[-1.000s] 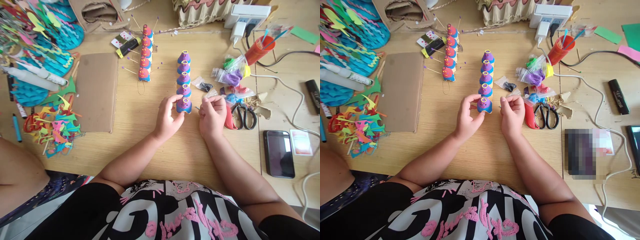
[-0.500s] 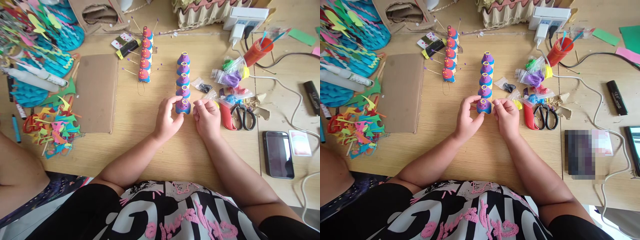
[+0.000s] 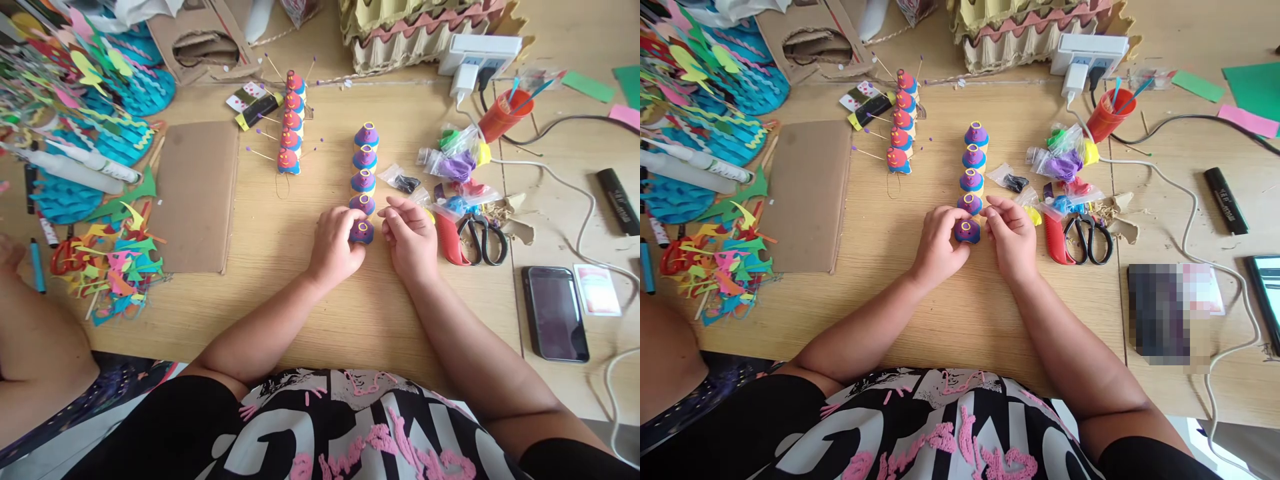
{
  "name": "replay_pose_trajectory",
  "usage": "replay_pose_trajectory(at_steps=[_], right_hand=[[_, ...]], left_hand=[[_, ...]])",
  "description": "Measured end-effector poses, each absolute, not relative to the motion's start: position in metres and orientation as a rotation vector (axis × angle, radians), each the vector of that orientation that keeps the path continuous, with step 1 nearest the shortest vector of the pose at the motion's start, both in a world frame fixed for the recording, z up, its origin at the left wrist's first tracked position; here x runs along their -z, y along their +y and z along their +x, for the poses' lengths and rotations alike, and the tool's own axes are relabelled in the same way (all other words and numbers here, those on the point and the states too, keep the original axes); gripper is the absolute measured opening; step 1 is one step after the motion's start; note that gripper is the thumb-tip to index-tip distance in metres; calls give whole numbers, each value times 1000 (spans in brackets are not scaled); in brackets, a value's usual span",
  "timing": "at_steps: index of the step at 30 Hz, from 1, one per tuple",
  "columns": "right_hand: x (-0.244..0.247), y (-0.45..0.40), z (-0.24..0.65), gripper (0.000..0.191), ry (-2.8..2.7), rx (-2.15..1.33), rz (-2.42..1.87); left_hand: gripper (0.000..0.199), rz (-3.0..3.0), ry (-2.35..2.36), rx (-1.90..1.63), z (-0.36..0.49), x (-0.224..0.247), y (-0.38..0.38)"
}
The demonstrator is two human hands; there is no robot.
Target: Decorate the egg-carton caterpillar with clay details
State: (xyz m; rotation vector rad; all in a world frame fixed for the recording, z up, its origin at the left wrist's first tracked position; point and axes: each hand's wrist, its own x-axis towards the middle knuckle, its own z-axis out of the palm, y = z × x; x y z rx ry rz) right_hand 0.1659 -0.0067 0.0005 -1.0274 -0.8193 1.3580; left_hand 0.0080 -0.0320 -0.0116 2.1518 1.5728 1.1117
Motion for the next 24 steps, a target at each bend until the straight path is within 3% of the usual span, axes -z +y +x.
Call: replay_pose_trajectory(at_steps=[6, 11, 24], right_hand=[[-4, -7, 165, 46, -828, -1338, -1006], [-4, -10, 165, 41, -908, -1325, -990], [-8, -17, 166, 40, -1115, -1359, -957]], left_hand=[[46, 2080, 1440, -1287, 8, 3, -33], [17, 2112, 1435, -1416, 8, -5, -33], [12, 2219, 1436, -1516, 4, -4, -30]])
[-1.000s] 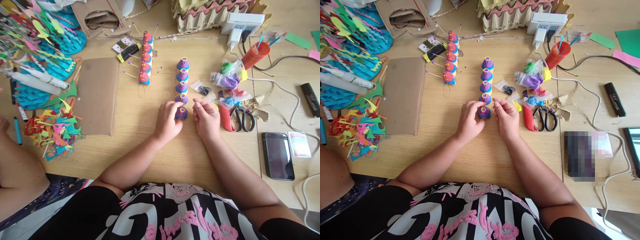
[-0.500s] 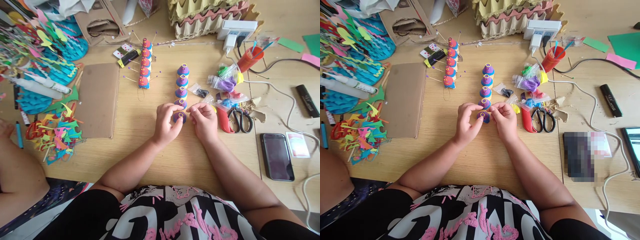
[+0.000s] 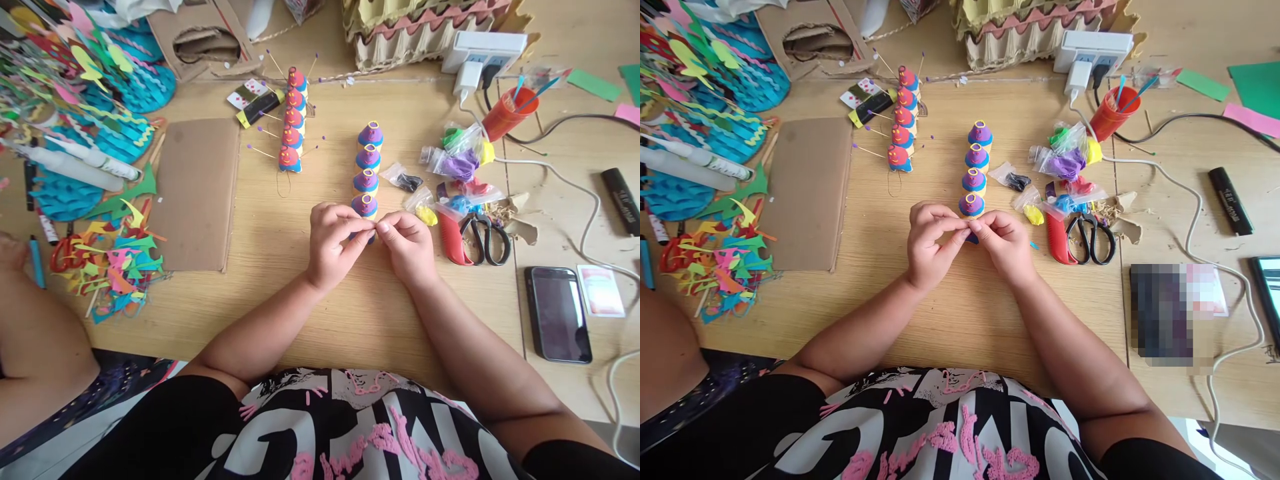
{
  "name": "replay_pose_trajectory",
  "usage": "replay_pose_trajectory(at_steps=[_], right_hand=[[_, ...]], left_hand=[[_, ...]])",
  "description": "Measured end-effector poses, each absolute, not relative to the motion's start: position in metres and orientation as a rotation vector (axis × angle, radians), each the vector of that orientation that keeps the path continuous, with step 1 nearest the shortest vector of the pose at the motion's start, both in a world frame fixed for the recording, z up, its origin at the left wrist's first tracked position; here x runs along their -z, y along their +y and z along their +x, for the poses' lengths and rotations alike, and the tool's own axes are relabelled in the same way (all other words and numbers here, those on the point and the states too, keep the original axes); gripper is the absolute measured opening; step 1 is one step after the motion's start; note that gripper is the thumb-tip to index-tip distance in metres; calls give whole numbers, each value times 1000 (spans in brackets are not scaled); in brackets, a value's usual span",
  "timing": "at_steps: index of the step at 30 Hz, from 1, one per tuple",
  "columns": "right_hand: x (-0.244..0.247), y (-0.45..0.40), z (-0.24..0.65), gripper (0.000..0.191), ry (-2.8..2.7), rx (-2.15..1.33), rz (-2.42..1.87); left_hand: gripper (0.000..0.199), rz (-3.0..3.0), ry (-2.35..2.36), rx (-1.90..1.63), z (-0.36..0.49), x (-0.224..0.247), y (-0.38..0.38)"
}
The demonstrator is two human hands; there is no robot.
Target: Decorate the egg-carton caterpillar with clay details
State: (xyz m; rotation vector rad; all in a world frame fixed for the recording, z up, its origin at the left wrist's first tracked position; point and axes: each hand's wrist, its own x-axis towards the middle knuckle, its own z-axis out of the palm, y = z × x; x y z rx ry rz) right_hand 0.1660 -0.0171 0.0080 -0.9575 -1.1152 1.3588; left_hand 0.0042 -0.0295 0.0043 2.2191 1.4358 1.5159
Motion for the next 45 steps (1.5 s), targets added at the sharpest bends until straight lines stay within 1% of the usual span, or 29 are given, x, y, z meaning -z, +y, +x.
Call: replay_pose_trajectory(at_steps=[4, 8, 13, 17, 19, 21, 25, 27, 31, 35, 37, 38, 41, 45], right_hand=[[-5, -17, 166, 36, -1125, -1424, -914], [-5, -16, 166, 37, -1096, -1480, -899], [-7, -14, 165, 38, -1032, -1509, -832], [-7, -15, 164, 48, -1028, -1505, -823], [-6, -15, 164, 55, -1055, -1462, -853], [-4, -15, 165, 58, -1080, -1415, -900], [-3, -14, 165, 43, -1064, -1396, -936], [-4, -14, 165, 40, -1046, -1417, -915], [-6, -15, 166, 41, -1056, -1438, -915], [-5, -19, 170, 54, -1156, -1367, -1019], [-4, -19, 170, 57, -1174, -1321, -1039], [-4, -18, 170, 55, -1158, -1315, -1029], [-5, -16, 167, 38, -1065, -1351, -969], [-6, -15, 165, 40, -1029, -1384, -966]], left_hand=[[10, 2203, 1423, -1544, 3, -4, -29], [11, 2151, 1436, -1496, 4, -4, -29], [12, 2101, 1384, -1547, 5, -6, -31], [15, 2105, 1446, -1521, 5, -6, -31], [16, 2123, 1471, -1500, 5, -6, -31], [17, 2138, 1473, -1494, 5, -6, -31], [16, 2119, 1445, -1511, 5, -6, -31], [16, 2113, 1441, -1514, 5, -6, -31], [16, 2109, 1417, -1532, 4, -6, -31], [15, 2093, 1402, -1545, 4, -6, -31], [16, 2103, 1426, -1517, 4, -6, -31], [16, 2105, 1429, -1512, 4, -6, -31], [14, 2083, 1390, -1557, 5, -6, -30], [13, 2071, 1370, -1574, 5, -7, -31]])
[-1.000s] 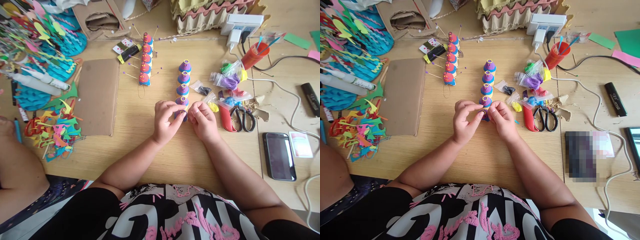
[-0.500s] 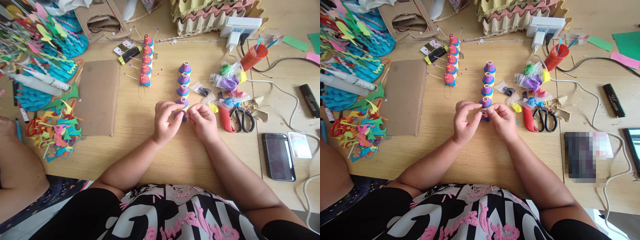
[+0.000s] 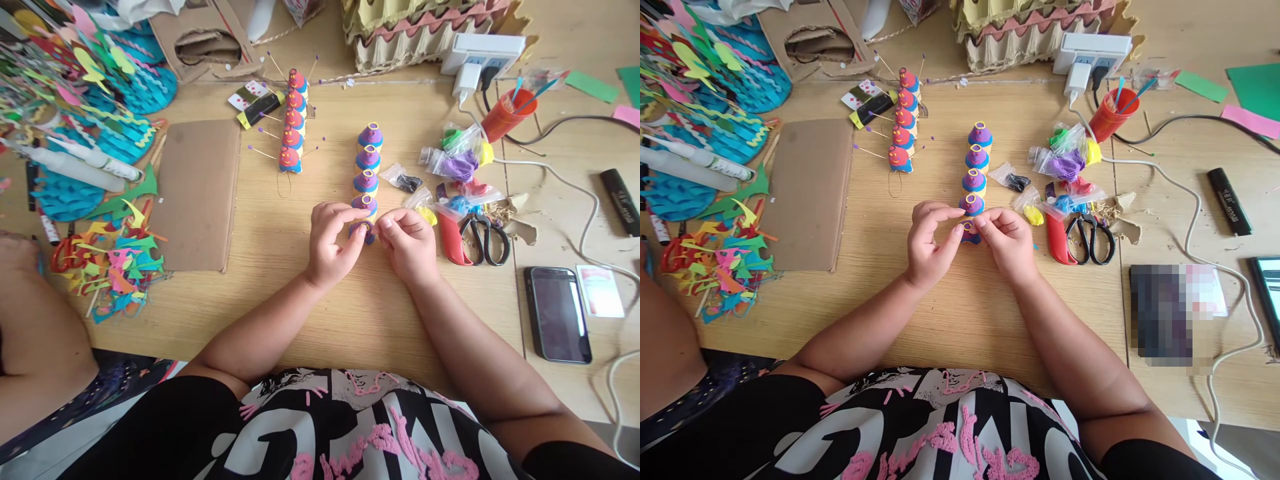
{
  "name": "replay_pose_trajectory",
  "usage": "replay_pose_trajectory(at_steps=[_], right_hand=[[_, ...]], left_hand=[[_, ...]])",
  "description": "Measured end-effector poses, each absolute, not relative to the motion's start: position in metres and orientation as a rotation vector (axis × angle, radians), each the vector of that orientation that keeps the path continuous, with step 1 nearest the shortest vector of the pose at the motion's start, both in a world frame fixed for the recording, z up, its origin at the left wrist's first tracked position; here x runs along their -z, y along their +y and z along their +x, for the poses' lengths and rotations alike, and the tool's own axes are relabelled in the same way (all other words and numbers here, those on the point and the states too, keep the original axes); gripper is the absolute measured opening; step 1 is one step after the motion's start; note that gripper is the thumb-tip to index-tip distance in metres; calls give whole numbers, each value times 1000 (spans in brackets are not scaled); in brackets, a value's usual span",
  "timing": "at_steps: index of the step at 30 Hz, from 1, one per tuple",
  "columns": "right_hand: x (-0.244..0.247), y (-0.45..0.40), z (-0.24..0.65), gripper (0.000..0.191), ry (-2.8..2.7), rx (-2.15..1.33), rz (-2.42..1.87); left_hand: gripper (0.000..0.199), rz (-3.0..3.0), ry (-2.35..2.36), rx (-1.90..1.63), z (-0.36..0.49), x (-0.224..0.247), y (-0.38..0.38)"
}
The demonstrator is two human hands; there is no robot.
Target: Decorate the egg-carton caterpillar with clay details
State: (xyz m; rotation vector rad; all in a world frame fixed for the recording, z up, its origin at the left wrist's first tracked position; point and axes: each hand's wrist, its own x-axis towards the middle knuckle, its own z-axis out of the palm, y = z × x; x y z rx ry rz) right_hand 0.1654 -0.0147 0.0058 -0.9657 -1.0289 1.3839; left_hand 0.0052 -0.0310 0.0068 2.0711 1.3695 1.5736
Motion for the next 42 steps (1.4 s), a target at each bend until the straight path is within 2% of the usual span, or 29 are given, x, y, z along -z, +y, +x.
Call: replay_pose_trajectory(at_steps=[8, 23, 31, 36, 42], right_hand=[[-4, -19, 171, 56, -1150, -1316, -1107], [-13, -19, 169, 59, -1319, -1200, -1004], [-3, -20, 168, 56, -1299, -1218, -966], [-9, -19, 166, 36, -1217, -1346, -917], [-5, -16, 166, 34, -1060, -1460, -872]], left_hand=[[16, 2109, 1304, -1513, 5, -11, -33], [9, 2121, 1223, -1518, 6, -10, -30], [12, 2133, 1308, -1523, 6, -9, -30], [8, 2129, 1369, -1573, 5, -5, -29], [9, 2119, 1338, -1581, 5, -6, -29]])
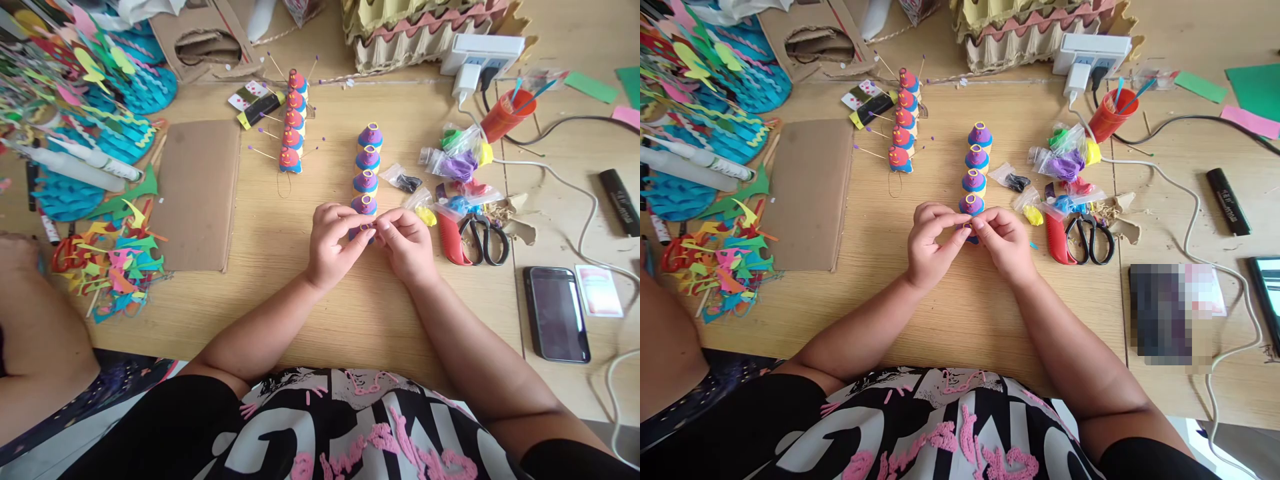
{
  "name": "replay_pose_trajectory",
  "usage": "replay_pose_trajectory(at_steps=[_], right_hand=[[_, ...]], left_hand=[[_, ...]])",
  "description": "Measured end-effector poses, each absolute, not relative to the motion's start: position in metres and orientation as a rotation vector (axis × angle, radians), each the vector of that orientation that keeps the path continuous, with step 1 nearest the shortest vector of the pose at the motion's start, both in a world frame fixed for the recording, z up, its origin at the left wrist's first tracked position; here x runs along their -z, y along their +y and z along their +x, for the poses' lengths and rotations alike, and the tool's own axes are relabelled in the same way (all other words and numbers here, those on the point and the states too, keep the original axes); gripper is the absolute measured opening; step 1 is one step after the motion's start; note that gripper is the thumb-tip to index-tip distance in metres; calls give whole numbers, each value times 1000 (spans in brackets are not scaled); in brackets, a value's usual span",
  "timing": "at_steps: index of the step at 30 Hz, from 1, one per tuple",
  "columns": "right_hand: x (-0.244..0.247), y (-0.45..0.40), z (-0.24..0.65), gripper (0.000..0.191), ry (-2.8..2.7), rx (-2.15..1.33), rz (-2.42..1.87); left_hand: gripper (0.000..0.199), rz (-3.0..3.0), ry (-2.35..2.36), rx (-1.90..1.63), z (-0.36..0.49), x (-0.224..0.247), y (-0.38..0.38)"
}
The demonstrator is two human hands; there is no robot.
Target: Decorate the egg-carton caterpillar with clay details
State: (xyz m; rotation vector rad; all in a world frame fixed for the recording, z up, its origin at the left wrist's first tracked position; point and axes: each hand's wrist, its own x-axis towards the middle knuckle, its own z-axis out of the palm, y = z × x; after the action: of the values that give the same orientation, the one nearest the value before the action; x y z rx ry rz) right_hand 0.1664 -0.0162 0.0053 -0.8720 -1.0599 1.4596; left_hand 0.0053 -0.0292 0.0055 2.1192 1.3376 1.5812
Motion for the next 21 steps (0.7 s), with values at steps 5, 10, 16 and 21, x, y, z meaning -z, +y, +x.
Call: replay_pose_trajectory(at_steps=[5, 10, 16, 21], right_hand=[[-2, -16, 167, 34, -1059, -1467, -874], [-1, -16, 167, 35, -1104, -1449, -899], [-1, -16, 167, 40, -1110, -1445, -929], [-3, -16, 166, 39, -1088, -1479, -909]], left_hand=[[12, 2101, 1312, -1576, 6, -5, -29], [8, 2088, 1335, -1535, 6, -3, -28], [8, 2087, 1339, -1535, 6, -4, -29], [4, 2071, 1299, -1588, 6, -3, -28]])
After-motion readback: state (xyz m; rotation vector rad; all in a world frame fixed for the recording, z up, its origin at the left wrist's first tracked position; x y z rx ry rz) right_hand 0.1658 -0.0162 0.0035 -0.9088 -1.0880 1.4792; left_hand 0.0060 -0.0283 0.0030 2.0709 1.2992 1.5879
